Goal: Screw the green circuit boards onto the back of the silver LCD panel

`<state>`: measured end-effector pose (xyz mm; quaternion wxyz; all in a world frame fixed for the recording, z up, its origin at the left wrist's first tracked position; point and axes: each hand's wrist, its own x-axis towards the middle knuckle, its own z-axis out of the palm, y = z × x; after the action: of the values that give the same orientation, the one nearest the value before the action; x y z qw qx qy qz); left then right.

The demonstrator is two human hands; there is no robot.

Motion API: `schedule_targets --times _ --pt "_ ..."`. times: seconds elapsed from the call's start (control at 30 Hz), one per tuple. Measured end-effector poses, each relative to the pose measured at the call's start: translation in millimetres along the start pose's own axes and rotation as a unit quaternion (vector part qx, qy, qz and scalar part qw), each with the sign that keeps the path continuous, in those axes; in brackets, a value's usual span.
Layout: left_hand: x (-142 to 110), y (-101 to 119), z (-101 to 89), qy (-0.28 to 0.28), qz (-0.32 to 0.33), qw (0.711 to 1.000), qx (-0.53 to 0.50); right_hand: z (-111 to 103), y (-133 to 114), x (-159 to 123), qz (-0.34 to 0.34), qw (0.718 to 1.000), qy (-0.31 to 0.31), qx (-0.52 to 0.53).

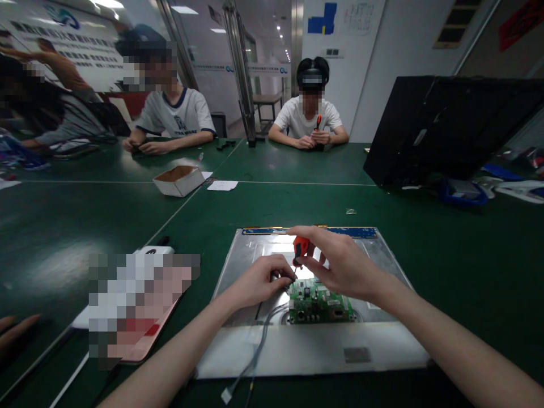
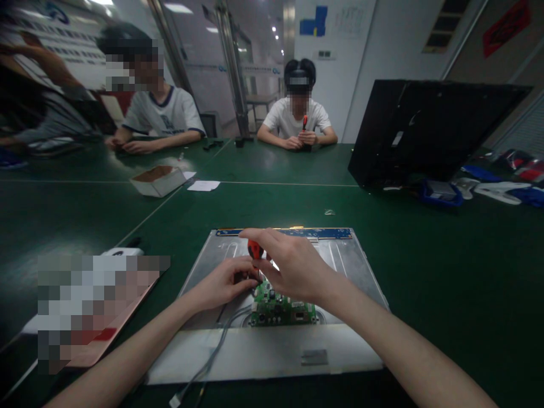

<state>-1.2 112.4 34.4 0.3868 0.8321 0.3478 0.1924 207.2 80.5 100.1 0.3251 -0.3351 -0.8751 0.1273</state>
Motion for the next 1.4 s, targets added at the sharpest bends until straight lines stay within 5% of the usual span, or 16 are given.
schedule_targets --times 1.4 --pt "-0.8 -5.0 3.0 0.009 0.013 1.000 0.003 -0.6 -4.5 -1.1 -0.017 0.998 -0.026 -0.049"
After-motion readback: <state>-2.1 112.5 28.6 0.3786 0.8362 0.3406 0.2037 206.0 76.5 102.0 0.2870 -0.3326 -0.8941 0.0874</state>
